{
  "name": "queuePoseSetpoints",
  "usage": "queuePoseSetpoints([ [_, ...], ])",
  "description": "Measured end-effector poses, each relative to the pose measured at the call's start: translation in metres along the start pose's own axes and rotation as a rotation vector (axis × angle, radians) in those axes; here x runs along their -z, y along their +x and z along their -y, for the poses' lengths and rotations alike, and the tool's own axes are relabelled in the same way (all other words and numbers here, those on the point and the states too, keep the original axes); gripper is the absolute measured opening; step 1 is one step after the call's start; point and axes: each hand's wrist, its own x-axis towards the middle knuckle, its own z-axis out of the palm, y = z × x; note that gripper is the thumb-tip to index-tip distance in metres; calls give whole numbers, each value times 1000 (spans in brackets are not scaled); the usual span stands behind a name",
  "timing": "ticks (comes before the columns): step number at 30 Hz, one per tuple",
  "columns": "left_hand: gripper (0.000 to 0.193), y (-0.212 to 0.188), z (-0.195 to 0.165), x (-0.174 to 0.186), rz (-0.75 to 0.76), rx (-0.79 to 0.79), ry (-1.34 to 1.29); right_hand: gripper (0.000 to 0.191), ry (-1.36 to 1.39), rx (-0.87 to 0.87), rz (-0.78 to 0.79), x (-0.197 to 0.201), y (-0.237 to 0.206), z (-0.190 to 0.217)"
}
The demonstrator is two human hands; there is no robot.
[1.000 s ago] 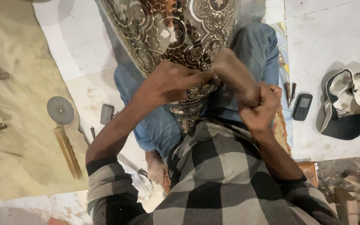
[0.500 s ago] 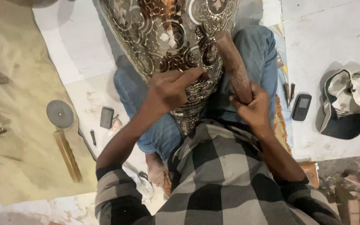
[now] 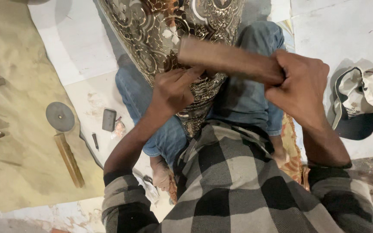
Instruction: The person sits on the floor holding a wooden mallet in one hand and a small punch in the other, repeatedly striking the punch against the embossed surface of a large ornate brass vessel, repositioning the punch on different decorative areas to work the metal.
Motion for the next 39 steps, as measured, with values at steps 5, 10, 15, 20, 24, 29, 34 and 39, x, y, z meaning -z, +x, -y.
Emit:
queuePoseSetpoints([
  [5,54,0,2,2,69,5,24,20,271,67,-69,-16,0,7],
  [10,64,1,2,5,122,9,-49,21,517,24,-156,-31,-15,-7],
  [15,66,6,4,0,159,11,53,23,364,-26,-161,-32,-22,-10],
  [20,53,5,6,7,172,64,-53,23,349,-76,-27,-40,-31,-9],
  [24,30,6,-1,5,-189,231,-425,24,509,-172,-49,-65,-37,-18],
  [29,36,-2,-12,8,-158,384,-625,23,799,-319,57,-108,-48,-24],
  [34,51,-4,-9,2,23,205,-156,28,780,-288,16,-113,-52,-25],
  [39,56,-5,-1,0,69,-17,45,30,611,-204,-80,-91,-45,-16],
])
